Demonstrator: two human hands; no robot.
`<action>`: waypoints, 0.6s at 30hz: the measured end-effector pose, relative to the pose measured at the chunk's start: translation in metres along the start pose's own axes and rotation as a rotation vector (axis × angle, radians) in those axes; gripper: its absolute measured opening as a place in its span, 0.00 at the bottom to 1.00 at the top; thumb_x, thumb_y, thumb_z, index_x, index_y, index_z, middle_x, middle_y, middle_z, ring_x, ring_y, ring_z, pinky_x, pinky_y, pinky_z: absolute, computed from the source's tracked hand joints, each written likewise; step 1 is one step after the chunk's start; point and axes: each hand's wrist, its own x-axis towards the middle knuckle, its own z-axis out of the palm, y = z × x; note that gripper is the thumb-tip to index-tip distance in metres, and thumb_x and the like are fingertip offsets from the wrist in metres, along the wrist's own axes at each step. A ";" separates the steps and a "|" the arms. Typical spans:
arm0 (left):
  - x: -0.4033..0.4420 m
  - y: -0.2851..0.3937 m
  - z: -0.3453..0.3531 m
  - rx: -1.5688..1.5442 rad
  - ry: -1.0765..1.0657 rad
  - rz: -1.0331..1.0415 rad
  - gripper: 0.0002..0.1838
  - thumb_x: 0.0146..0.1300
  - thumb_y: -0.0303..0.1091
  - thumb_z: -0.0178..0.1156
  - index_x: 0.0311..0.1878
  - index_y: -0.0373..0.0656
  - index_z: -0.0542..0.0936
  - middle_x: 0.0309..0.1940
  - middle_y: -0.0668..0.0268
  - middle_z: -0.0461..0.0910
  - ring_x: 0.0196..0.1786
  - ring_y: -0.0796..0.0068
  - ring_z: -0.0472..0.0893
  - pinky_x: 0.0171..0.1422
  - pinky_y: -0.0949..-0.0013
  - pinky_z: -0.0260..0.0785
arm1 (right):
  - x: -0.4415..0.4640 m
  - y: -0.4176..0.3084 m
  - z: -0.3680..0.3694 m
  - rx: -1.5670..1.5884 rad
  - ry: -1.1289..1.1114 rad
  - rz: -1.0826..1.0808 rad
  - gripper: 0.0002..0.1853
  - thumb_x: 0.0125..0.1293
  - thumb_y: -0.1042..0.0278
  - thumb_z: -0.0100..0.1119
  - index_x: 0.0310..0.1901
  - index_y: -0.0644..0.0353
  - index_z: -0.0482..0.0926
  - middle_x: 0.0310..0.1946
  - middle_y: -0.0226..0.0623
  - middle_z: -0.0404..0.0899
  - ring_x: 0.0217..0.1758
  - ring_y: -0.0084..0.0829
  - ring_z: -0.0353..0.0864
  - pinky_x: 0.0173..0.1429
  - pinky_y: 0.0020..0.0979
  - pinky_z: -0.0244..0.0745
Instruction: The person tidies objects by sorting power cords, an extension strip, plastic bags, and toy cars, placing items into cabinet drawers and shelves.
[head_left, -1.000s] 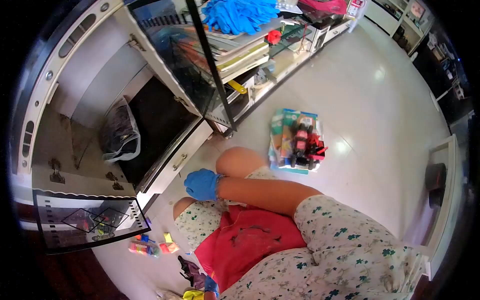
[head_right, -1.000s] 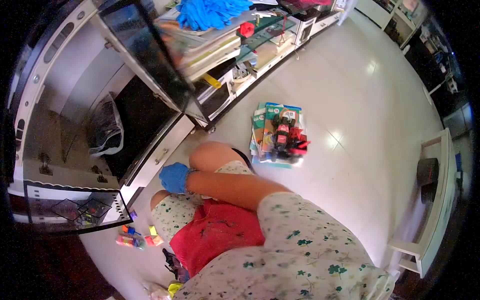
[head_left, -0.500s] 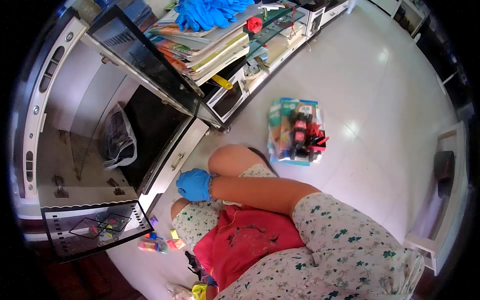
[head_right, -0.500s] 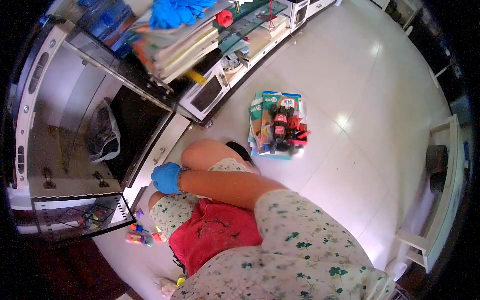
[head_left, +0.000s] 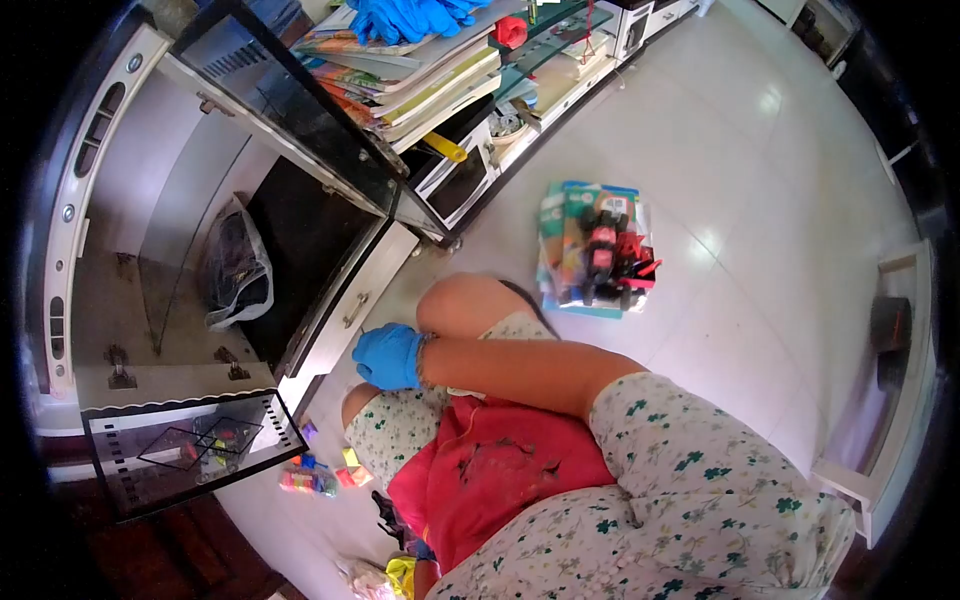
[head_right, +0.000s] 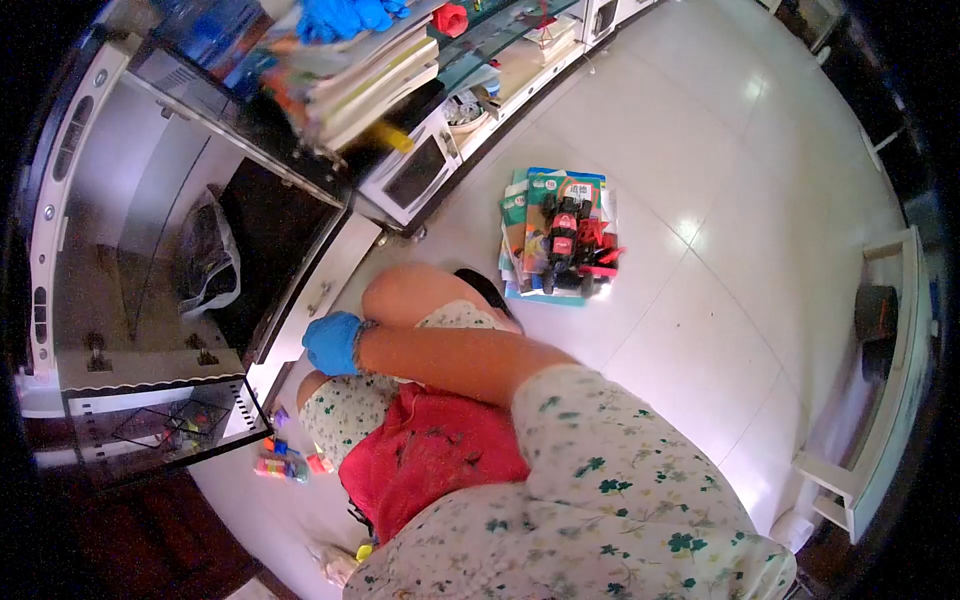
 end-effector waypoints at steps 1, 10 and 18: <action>-0.001 -0.002 0.001 -0.007 0.006 -0.002 0.13 0.53 0.31 0.49 0.40 0.42 0.77 0.42 0.56 0.77 0.44 0.63 0.77 0.52 0.62 0.69 | 0.000 0.002 0.003 -0.007 0.013 -0.020 0.12 0.50 0.62 0.50 0.27 0.60 0.79 0.31 0.46 0.78 0.33 0.47 0.78 0.37 0.45 0.73; -0.025 -0.048 0.012 0.069 0.062 0.114 0.14 0.53 0.32 0.49 0.42 0.41 0.77 0.44 0.54 0.77 0.44 0.62 0.78 0.50 0.62 0.70 | 0.014 -0.011 -0.004 -0.201 -0.265 -0.085 0.14 0.52 0.60 0.51 0.26 0.61 0.81 0.30 0.52 0.78 0.32 0.48 0.78 0.39 0.45 0.74; -0.064 -0.070 -0.006 0.084 0.358 -0.035 0.23 0.59 0.39 0.46 0.56 0.39 0.70 0.53 0.52 0.73 0.54 0.53 0.73 0.61 0.60 0.63 | 0.001 -0.003 -0.005 0.013 -0.075 -0.120 0.14 0.61 0.65 0.48 0.42 0.66 0.76 0.40 0.52 0.76 0.42 0.49 0.75 0.50 0.40 0.70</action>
